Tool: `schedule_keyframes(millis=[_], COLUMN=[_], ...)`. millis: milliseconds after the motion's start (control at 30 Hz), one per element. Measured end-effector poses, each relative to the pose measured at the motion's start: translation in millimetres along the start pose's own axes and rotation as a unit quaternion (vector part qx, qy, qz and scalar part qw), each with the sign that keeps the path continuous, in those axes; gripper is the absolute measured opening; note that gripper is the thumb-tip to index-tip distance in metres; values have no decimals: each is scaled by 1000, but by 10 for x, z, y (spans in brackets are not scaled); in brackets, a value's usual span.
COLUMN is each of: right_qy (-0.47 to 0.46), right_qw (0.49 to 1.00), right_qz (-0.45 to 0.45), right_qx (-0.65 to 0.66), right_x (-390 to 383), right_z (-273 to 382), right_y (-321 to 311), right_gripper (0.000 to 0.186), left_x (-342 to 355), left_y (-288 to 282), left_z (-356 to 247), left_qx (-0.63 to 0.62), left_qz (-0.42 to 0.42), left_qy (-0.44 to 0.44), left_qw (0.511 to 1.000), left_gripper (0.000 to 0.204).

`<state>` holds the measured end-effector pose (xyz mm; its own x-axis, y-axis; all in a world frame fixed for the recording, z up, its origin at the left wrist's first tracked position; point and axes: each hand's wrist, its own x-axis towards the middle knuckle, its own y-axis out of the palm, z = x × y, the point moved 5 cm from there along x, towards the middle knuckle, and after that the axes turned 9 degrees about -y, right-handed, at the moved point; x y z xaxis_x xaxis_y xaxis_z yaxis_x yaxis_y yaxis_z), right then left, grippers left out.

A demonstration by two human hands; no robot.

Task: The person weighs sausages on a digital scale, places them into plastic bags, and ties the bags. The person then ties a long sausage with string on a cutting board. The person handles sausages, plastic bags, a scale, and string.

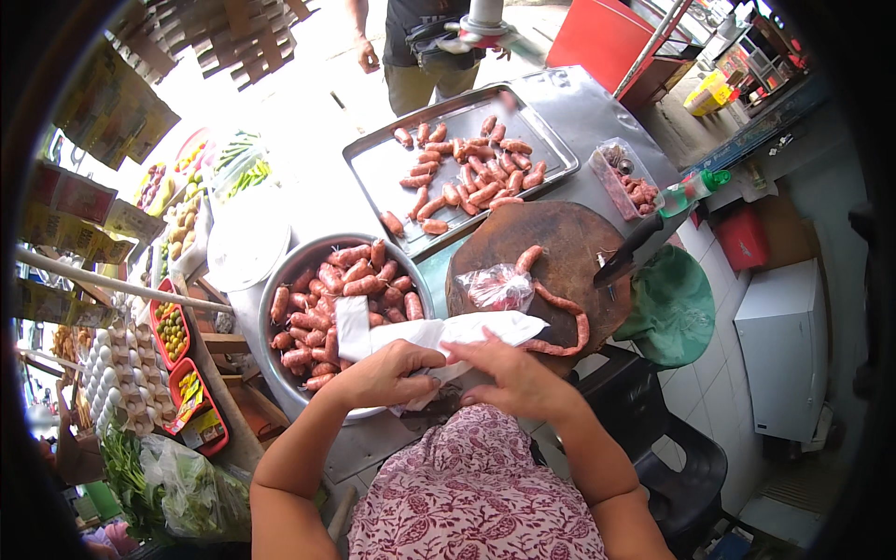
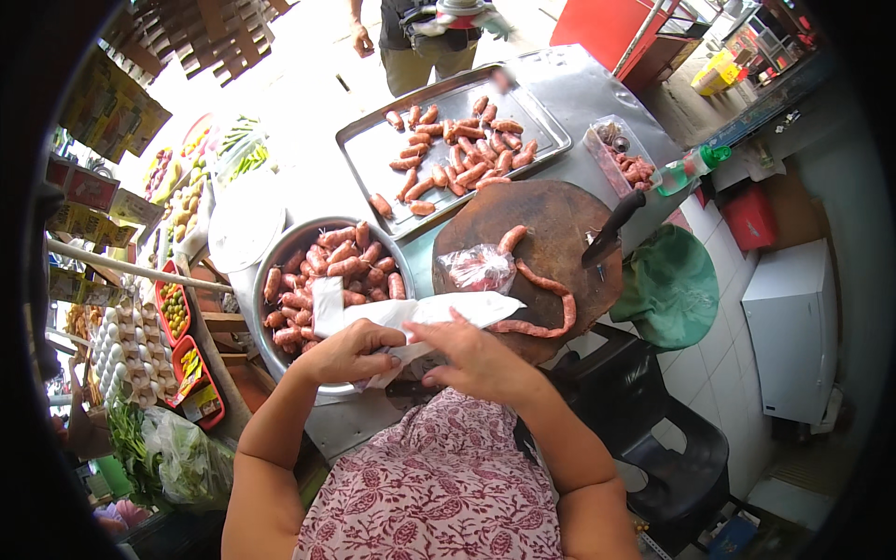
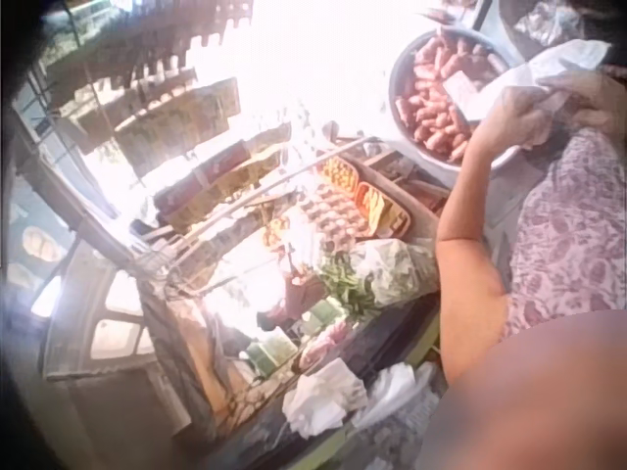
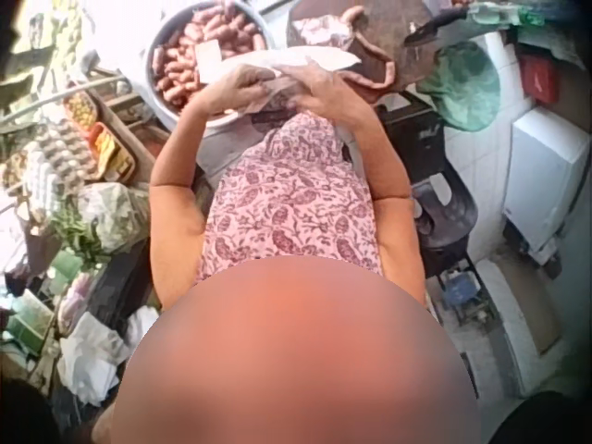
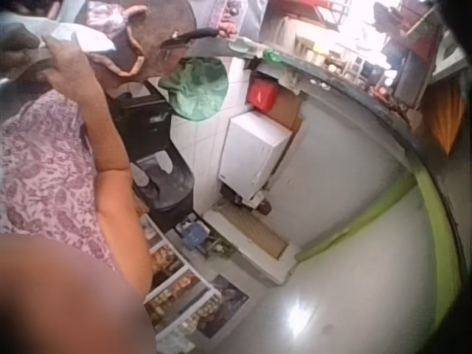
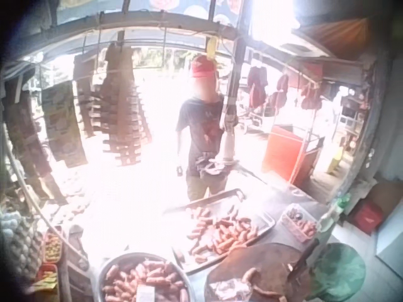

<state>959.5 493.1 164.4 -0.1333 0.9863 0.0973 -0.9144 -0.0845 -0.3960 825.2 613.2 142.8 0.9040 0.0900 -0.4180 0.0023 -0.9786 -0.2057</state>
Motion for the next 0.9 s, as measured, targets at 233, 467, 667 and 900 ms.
schedule_keyframes(millis=[233, 467, 667, 900], right_qy=[107, 70, -77, -77], right_qw=[971, 943, 931, 938], right_qz=[-210, -200, -101, -129], right_qx=[25, -255, -343, -314], right_x=[-37, 30, 138, 274], right_z=[-178, -81, 27, 72], right_y=[82, -56, 71, -79], right_gripper=[17, 20, 10, 8], left_x=[179, 121, 205, -1], left_y=[134, 396, 228, 52], left_z=[188, 457, 510, 488], left_qx=[-485, -305, 71, 4], left_qz=[97, -74, -99, -49], left_qy=[46, -39, -81, -20], left_qw=[868, 949, 989, 999], left_gripper=[102, 55, 49, 23])
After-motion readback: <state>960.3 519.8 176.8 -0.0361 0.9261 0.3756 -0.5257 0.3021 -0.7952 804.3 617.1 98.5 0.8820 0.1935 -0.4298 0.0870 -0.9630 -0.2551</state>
